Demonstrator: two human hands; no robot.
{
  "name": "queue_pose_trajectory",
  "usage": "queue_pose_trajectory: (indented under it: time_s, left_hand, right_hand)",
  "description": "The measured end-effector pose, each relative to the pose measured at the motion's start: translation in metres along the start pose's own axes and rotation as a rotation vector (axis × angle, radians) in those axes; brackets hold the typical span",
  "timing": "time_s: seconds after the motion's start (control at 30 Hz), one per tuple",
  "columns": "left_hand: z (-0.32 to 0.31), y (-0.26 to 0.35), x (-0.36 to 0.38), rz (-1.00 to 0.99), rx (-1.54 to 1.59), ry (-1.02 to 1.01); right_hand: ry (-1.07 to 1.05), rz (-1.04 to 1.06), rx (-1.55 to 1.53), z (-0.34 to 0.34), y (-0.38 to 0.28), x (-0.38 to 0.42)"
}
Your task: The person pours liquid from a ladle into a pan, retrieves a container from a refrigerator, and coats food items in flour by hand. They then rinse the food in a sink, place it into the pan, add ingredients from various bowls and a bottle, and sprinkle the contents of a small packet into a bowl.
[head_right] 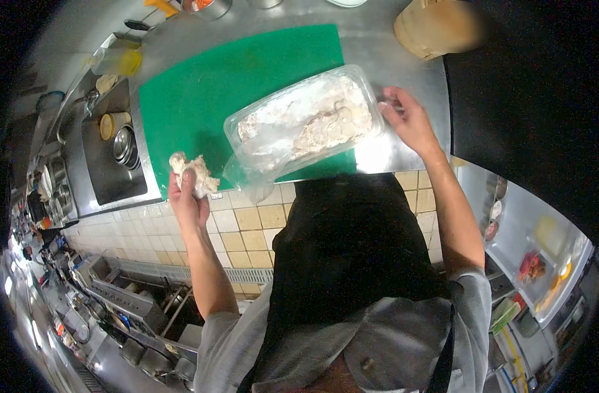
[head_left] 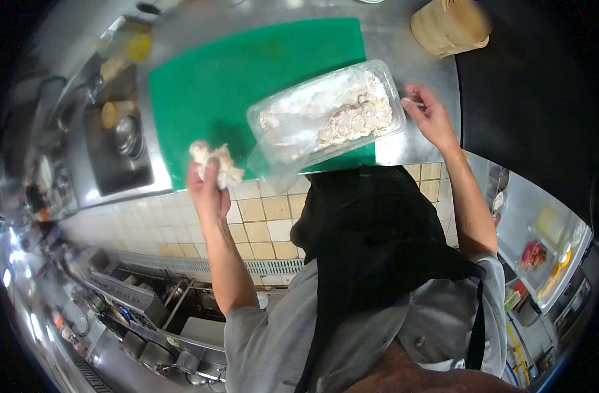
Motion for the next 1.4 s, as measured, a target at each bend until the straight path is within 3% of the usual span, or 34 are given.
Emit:
queue_pose_trajectory:
  time_s: [0.03, 0.1, 0.23, 0.3, 0.47, 0.67, 0.77, 0.8, 0.83, 0.87, 0.97, 1.03, 1.1, 1.13, 1.3, 1.4]
  left_hand:
    - [0.008, -0.003, 0.005, 0.029, 0.023, 0.039]
    - [0.024, -0.009, 0.007, 0.043, 0.055, 0.083]
    - [0.039, -0.007, 0.016, 0.03, 0.131, 0.119]
    - [0.049, -0.001, 0.02, 0.026, 0.112, 0.106]
    - [0.036, 0.017, 0.021, -0.013, 0.12, 0.093]
    - [0.025, 0.052, -0.015, 0.054, 0.006, -0.112]
    - [0.007, 0.062, -0.058, 0.072, 0.008, -0.237]
    - [0.002, 0.047, -0.066, 0.124, -0.019, -0.224]
    - [-0.003, 0.035, -0.071, 0.242, 0.018, -0.228]
    - [0.013, 0.014, -0.085, 0.287, -0.105, -0.179]
    - [0.006, -0.012, -0.103, 0.371, -0.406, -0.181]
    - [0.0, -0.033, -0.07, 0.352, -0.427, -0.12]
    - [0.009, -0.029, -0.078, 0.314, -0.486, -0.047]
    - [0.011, -0.024, -0.075, 0.312, -0.494, -0.044]
    - [-0.017, -0.014, -0.118, 0.174, -0.737, -0.151]
    - [-0.036, -0.036, -0.149, 0.327, -0.591, -0.158]
  right_hand:
    - [0.004, 0.0, 0.001, -0.003, 0.001, 0.001]
    - [-0.24, -0.078, -0.224, -0.018, 0.0, 0.001]
    - [-0.289, -0.087, -0.137, -0.035, -0.009, 0.004]
    - [-0.38, -0.368, -0.289, -0.04, -0.007, 0.013]
    - [-0.333, -0.496, -0.623, -0.051, 0.017, 0.037]
    - [-0.104, -0.64, -0.884, -0.054, 0.008, 0.091]
    - [0.138, -0.702, -0.898, -0.05, -0.004, 0.127]
    - [0.188, -0.665, -0.906, -0.059, 0.045, 0.157]
    - [0.321, -0.743, -0.902, -0.056, 0.052, 0.18]
    - [0.291, -0.719, -0.974, -0.058, 0.079, 0.202]
    - [0.399, -0.785, -1.013, -0.057, 0.094, 0.245]
    - [0.383, -0.81, -1.019, -0.046, 0.139, 0.294]
    - [0.626, -0.746, -1.238, -0.063, 0.146, 0.301]
    - [0.621, -0.75, -1.244, -0.069, 0.153, 0.317]
    - [0.698, -0.689, -1.35, -0.087, 0.186, 0.356]
    - [0.766, -0.735, -1.269, -0.105, 0.204, 0.372]
Point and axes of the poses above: each hand's wrist, its own x-axis away from the middle knuckle, its own z-axis out of the back of the hand, y = z × x, the point moved 2 cm from there along -x, towards the middle knuckle, and after that the axes turned 13 degrees about x, right-handed, at the moved point
